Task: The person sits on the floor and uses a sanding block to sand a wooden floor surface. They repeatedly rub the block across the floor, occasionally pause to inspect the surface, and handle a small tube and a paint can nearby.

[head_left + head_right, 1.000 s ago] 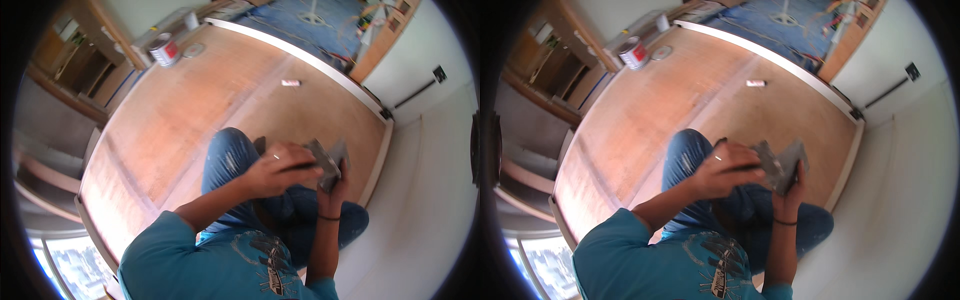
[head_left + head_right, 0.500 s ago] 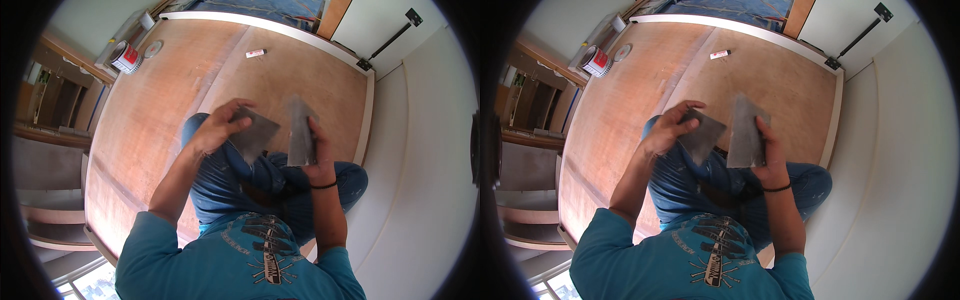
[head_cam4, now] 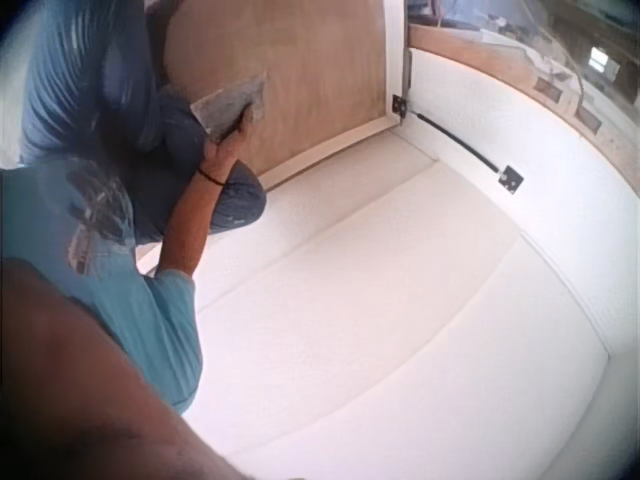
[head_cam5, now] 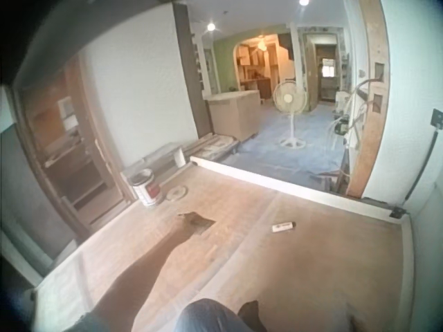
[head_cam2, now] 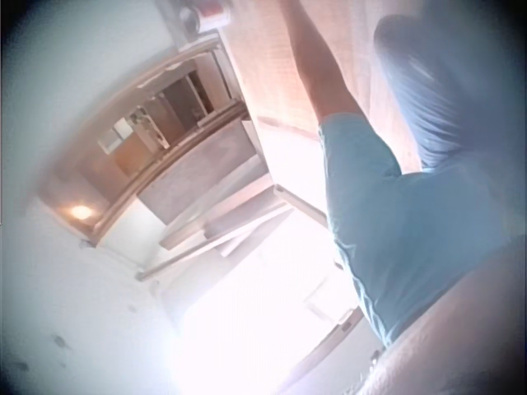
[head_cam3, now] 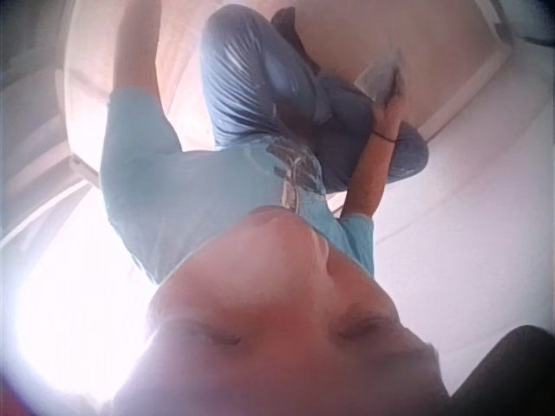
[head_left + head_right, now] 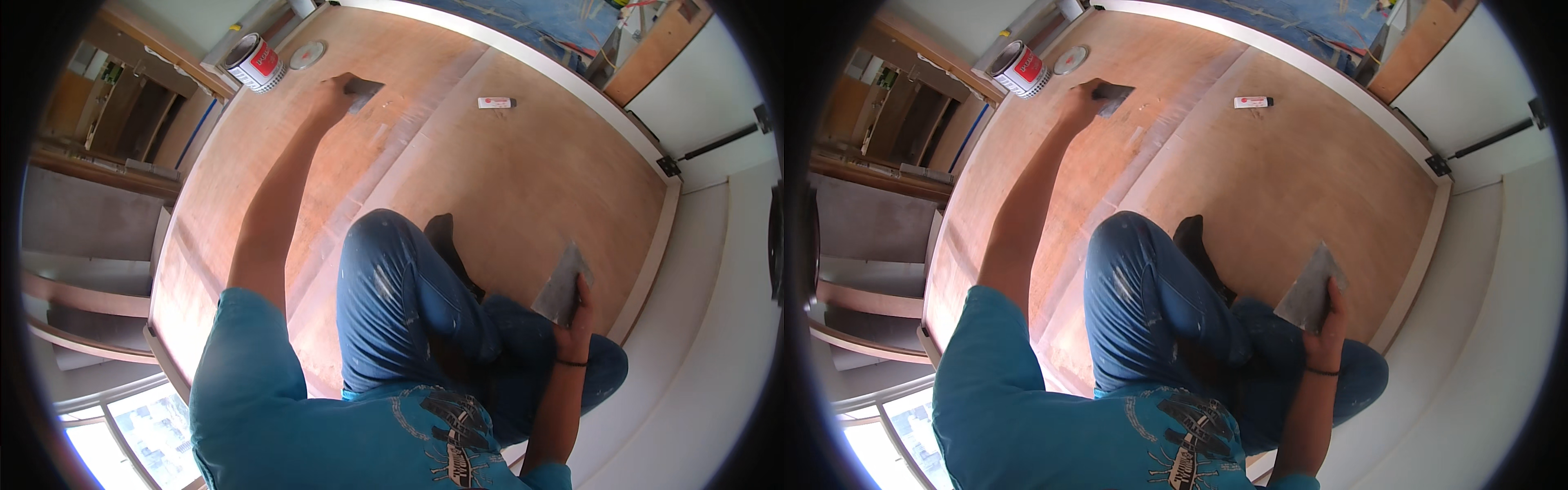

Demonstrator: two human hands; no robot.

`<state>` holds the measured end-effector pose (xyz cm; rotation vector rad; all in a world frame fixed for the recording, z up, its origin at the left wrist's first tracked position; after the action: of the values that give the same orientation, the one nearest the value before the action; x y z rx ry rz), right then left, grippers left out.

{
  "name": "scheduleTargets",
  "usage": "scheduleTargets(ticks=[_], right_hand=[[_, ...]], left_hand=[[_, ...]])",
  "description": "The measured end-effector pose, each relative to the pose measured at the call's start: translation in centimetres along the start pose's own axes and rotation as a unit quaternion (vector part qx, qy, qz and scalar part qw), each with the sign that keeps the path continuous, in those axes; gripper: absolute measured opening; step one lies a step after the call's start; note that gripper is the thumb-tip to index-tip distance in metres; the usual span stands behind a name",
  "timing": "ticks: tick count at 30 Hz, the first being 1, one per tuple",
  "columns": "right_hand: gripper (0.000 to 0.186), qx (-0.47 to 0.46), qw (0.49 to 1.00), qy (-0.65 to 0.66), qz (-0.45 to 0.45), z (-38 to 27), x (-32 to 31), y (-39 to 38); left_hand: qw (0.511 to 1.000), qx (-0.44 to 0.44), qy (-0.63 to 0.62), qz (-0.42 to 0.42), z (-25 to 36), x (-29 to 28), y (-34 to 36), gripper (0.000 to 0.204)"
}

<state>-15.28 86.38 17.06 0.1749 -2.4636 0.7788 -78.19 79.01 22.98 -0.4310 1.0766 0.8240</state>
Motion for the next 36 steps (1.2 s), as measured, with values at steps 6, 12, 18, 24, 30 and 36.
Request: scheduleTargets(ticks=[6, 12, 18, 24, 30, 36], right_hand=[[0.040, 0.009, 0.999, -0.035, 0.022, 1.1, 0.2, 1.9], [0.041, 0.020, 0.996, -0.061, 0.061, 1.5, -1.2, 2.6], [0.043, 0.031, 0.993, -0.082, 0.078, 1.7, -1.5, 3.0], [0.041, 0.025, 0.996, -0.073, 0.045, 1.3, -1.2, 2.9], [0.040, 0.009, 1.000, -0.020, 0.018, 1.4, -0.7, 2.5], [0.037, 0.000, 0.999, 0.042, -0.011, 1.3, 1.6, 0.4]], left_hand=[[0.971, 0.153, 0.156, -0.099, -1.6, 12.2, 9.4, 0.034], [0.922, 0.191, 0.307, -0.141, 0.3, 18.1, 10.6, 0.048], [0.882, 0.245, 0.362, -0.178, -2.9, 16.6, 9.4, 0.061], [0.882, 0.242, 0.365, -0.172, -8.2, 13.7, 5.9, 0.064], [0.991, 0.000, -0.137, -0.003, -12.2, 3.7, 1.4, 0.032], [0.937, -0.074, -0.321, 0.116, -2.8, -6.3, -15.1, 0.035]])
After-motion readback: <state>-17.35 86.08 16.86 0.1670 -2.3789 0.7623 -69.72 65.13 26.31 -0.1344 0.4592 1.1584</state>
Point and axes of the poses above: each hand's wrist, its own y-axis towards the middle knuckle, its own x-axis out of the palm, z = x × y, the point moved 6 cm from there along y, towards the middle knuckle, and after that the axes turned 12 degrees about -x, right-handed, at the moved point
